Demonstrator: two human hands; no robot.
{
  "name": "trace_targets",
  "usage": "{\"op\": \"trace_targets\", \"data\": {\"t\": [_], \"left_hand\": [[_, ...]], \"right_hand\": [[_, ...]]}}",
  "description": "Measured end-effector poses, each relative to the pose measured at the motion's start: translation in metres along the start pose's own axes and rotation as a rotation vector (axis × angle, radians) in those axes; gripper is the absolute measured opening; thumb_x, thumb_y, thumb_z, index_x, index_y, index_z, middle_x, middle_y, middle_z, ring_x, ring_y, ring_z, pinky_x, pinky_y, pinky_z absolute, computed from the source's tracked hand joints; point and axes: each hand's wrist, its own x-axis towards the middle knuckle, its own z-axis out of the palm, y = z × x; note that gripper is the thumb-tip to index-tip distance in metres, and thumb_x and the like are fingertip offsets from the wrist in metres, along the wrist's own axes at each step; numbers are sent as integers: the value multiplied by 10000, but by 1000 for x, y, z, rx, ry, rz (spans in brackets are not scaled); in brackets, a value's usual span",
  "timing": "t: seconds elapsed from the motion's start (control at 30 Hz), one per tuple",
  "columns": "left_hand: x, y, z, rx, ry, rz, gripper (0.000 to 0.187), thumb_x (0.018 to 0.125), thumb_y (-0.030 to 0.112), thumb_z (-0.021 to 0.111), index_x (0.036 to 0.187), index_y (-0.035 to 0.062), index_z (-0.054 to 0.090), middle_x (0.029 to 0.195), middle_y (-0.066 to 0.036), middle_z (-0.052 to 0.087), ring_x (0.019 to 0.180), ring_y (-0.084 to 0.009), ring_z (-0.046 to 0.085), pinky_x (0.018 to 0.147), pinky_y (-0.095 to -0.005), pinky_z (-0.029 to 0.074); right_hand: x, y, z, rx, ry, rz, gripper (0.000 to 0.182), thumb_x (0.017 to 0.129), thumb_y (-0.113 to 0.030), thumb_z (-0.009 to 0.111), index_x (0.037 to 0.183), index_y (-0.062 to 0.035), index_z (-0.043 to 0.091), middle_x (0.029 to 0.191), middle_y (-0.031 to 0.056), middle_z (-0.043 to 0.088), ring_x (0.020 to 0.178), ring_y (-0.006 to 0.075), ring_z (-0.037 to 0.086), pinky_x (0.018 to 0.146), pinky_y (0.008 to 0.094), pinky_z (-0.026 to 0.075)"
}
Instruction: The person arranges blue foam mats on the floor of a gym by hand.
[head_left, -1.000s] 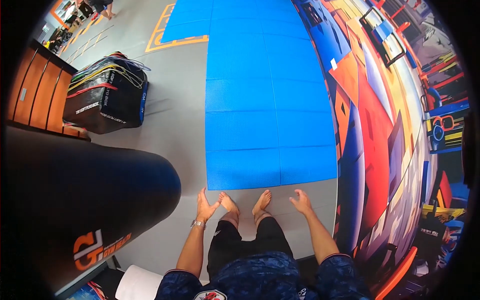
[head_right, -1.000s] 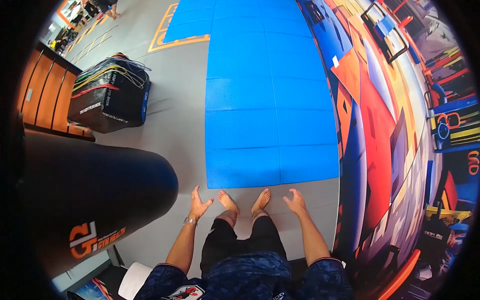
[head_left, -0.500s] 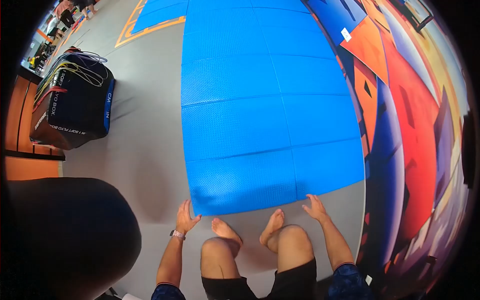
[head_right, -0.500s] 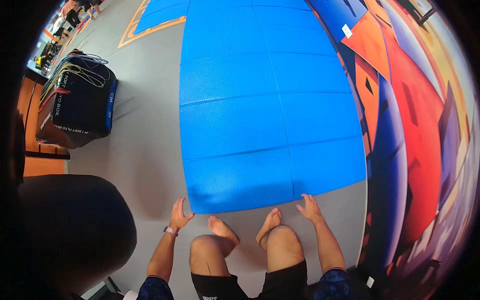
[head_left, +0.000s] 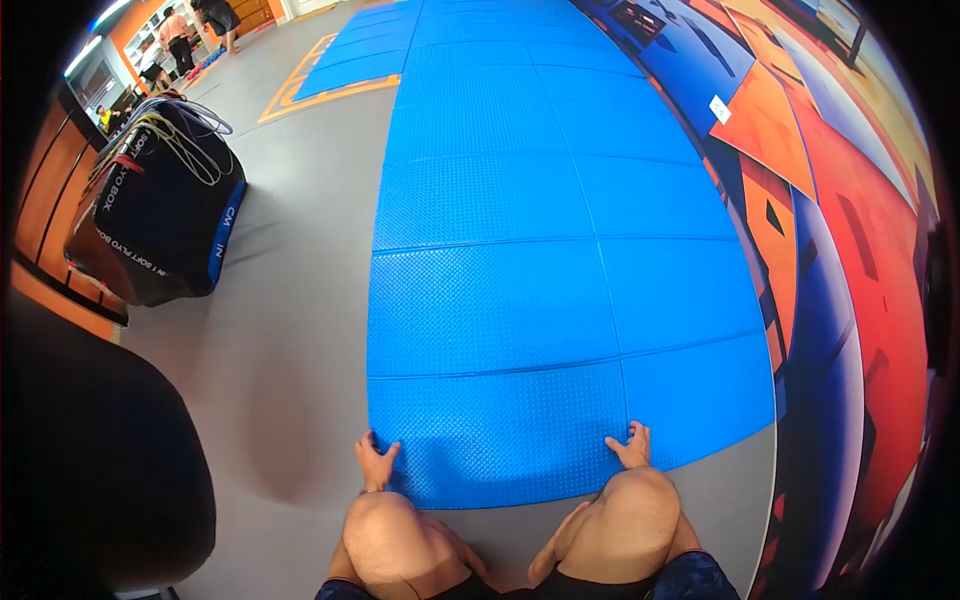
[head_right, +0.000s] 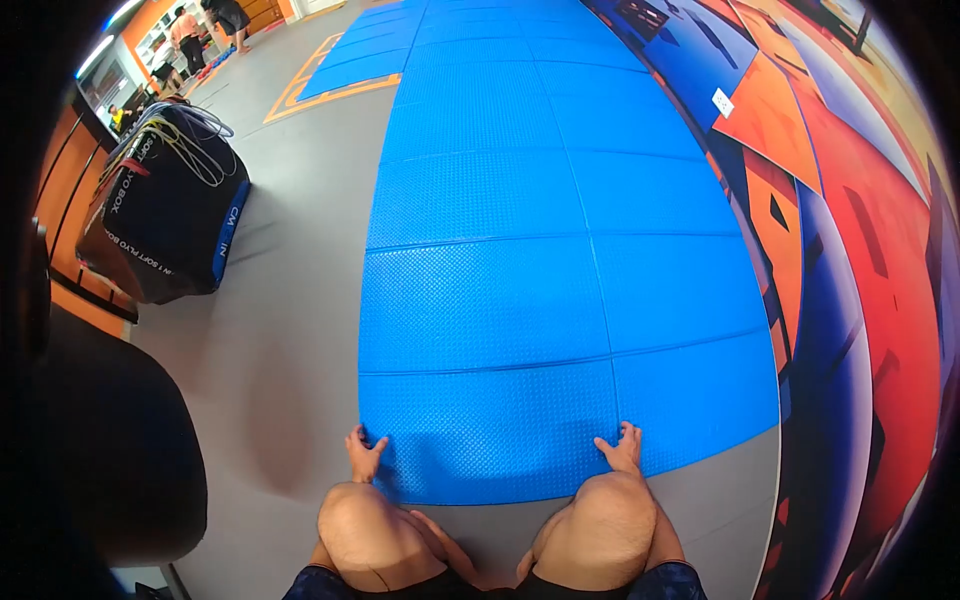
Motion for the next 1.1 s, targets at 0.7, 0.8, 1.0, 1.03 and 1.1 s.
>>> {"op": "trace_targets", "data": {"t": [0.7, 0.8, 1.0, 1.03, 1.1], "left_hand": [[16, 25, -57, -668, -276, -138, 424, 738, -216, 468, 1064, 47, 533, 933, -42, 658, 841, -126, 596, 749, -257, 463], [14, 35, -70, -664, -288, -71, 431, 737, -229, 479, 1054, 61, 522, 957, -33, 661, 873, -121, 602, 773, -259, 463], [11, 68, -82, -711, -289, 34, 424, 724, -228, 512, 1002, 92, 522, 888, 30, 620, 829, -85, 572, 758, -254, 453], [10, 78, -85, -710, -284, 53, 420, 717, -227, 520, 985, 96, 522, 860, 41, 601, 806, -80, 559, 747, -254, 452], [13, 96, -89, -698, -279, 83, 411, 685, -229, 538, 916, 109, 512, 781, 66, 531, 746, -69, 516, 706, -255, 449]], "right_hand": [[9, -39, -52, 956, -479, 58, 527, 831, 149, 493, 1327, -18, 430, 1282, 130, 553, 1176, 234, 517, 992, 353, 413], [13, -43, -61, 935, -486, 1, 569, 805, 162, 497, 1335, -27, 419, 1303, 127, 536, 1186, 244, 511, 998, 363, 411], [29, -51, -70, 1045, -378, -146, 574, 790, 136, 537, 1330, -20, 424, 1289, 135, 545, 1195, 231, 509, 1014, 363, 402], [26, -64, -78, 1079, -372, -163, 565, 796, 122, 554, 1328, -19, 427, 1289, 136, 545, 1196, 227, 509, 1015, 360, 401], [14, -99, -96, 1082, -314, -185, 542, 824, 67, 598, 1330, -23, 427, 1281, 134, 551, 1192, 219, 509, 1018, 352, 399]]}}
